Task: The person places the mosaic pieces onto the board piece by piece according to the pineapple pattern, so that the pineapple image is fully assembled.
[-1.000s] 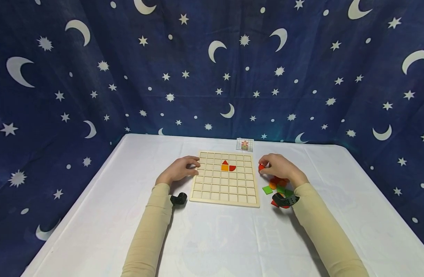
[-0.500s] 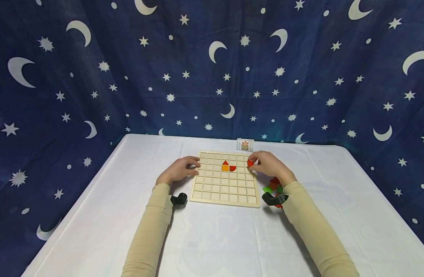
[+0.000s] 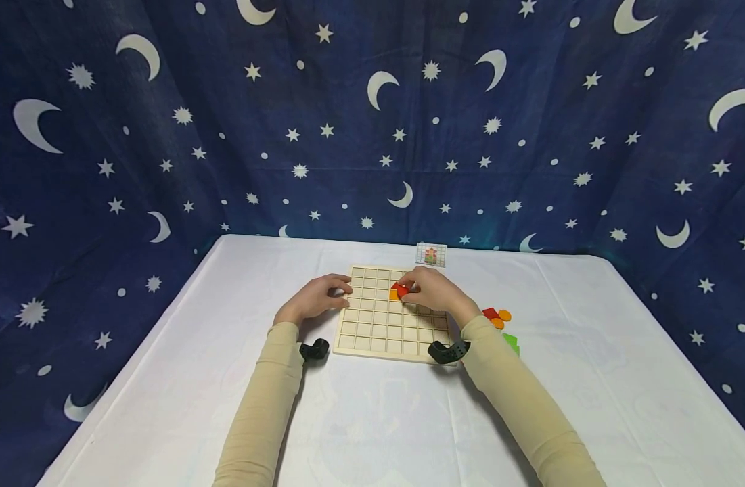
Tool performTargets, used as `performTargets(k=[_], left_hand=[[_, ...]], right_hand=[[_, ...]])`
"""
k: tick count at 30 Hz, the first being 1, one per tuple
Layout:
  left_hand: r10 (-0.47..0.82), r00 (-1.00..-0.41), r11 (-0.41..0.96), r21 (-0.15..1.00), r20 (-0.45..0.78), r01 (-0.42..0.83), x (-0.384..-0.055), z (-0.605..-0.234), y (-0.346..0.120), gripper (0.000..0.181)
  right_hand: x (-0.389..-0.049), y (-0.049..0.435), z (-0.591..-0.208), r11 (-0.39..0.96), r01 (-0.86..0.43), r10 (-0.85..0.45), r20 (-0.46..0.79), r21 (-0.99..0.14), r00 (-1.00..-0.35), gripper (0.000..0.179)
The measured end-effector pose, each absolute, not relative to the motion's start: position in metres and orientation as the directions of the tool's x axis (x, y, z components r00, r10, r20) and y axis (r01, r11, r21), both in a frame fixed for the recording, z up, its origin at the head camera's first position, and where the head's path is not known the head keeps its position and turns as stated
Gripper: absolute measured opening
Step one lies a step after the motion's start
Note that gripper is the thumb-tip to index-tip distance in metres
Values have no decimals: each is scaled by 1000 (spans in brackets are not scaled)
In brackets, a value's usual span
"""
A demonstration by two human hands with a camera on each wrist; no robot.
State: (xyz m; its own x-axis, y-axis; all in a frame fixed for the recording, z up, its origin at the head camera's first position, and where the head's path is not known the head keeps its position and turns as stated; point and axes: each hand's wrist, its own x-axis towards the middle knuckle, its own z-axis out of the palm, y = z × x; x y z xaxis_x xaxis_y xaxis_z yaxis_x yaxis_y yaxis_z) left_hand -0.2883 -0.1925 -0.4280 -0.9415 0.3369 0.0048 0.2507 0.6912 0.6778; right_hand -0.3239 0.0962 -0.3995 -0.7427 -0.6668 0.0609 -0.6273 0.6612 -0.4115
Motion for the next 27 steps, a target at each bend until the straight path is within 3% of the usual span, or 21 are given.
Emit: performTargets(k=[12,27], left_hand=[[322,-947,702,672,-4,236,-291,-430,-192,29],[322,-947,707,668,-8,235,-290,-428,-191,30]], right_hand=[[-322,57,-407,684,-613,-645,65,-396,-762,36],[-325,48,-412,709,-578,-610,61,-404,-790,23]])
